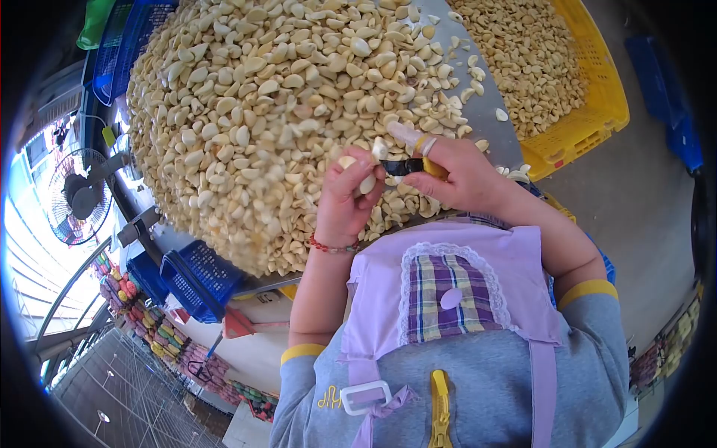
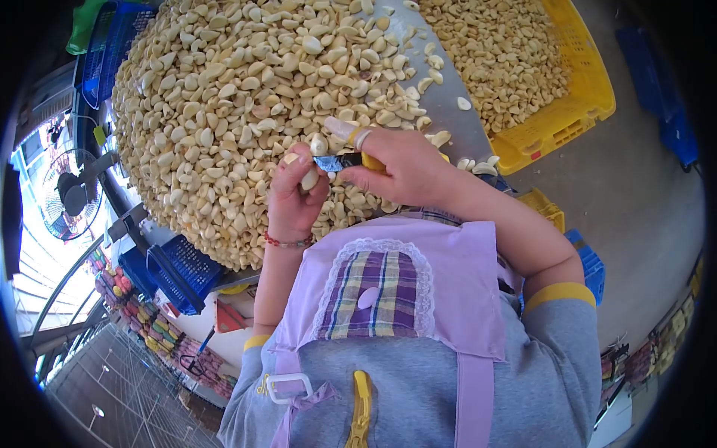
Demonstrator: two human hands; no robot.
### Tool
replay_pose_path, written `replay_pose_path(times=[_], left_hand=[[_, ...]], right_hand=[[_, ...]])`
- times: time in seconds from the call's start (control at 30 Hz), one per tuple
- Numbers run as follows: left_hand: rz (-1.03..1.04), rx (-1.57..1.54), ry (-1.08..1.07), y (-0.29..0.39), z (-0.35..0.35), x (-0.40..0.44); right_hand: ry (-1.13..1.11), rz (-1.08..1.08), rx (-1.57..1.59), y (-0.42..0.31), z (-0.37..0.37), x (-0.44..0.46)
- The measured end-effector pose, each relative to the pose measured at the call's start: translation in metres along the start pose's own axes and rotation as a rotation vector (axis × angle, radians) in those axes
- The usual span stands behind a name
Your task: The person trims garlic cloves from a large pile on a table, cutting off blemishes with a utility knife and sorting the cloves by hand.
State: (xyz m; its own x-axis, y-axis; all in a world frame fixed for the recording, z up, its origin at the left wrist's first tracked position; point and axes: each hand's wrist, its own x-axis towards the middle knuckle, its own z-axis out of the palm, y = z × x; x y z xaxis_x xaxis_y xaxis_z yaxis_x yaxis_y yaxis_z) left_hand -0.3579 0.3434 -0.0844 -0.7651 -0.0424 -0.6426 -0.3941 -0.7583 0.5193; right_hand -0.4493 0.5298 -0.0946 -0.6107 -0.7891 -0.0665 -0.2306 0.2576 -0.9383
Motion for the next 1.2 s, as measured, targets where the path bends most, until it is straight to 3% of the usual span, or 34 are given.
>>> replay_pose_path(times=[0.17,0.27,0.37,0.43,0.5,0.57,0.6,0.67,0.73,0.83,0.93,1.03,1.07,1.17,1.2], left_hand=[[-0.038,-0.059,-0.084,-0.005,0.008,-0.002],[-0.05,-0.076,-0.113,-0.003,0.008,-0.002],[-0.074,-0.162,-0.224,-0.002,0.0,-0.005],[-0.084,-0.237,-0.367,0.003,-0.01,-0.018],[0.234,-0.2,-0.065,0.019,-0.027,-0.046],[0.417,-0.685,-0.177,0.068,-0.066,-0.078],[0.539,-0.46,-0.221,0.1,-0.105,-0.098],[0.917,-0.005,0.248,0.149,-0.153,-0.148],[1.095,0.331,0.768,0.192,-0.246,-0.205],[0.662,0.919,1.499,0.215,-0.265,-0.236],[0.508,2.173,1.982,0.203,-0.221,-0.211],[1.126,1.964,1.21,0.166,-0.127,-0.143],[1.059,1.873,1.075,0.139,-0.089,-0.116],[1.087,1.858,0.401,0.066,-0.051,-0.044],[0.998,1.91,0.359,0.046,-0.039,-0.024]], right_hand=[[0.009,-0.071,0.031,-0.004,-0.002,0.001],[-0.143,0.164,0.292,0.005,0.002,-0.002],[-0.033,0.097,0.422,0.007,0.012,0.008],[-0.011,0.35,0.533,0.007,0.005,0.011],[0.02,0.543,0.631,0.003,-0.009,0.009],[0.112,0.534,0.704,0.008,-0.014,0.006],[0.158,0.527,0.74,0.011,-0.016,0.005],[0.21,0.523,0.719,0.014,-0.019,0.006],[0.234,0.531,0.718,0.015,-0.019,0.008],[0.229,0.548,0.731,0.016,-0.018,0.01],[0.252,0.544,0.737,0.017,-0.016,0.013],[0.306,0.568,0.739,0.016,-0.014,0.013],[0.324,0.574,0.735,0.011,-0.014,0.013],[0.289,0.55,0.677,0.013,-0.014,0.011],[0.267,0.538,0.649,0.016,-0.013,0.008]])
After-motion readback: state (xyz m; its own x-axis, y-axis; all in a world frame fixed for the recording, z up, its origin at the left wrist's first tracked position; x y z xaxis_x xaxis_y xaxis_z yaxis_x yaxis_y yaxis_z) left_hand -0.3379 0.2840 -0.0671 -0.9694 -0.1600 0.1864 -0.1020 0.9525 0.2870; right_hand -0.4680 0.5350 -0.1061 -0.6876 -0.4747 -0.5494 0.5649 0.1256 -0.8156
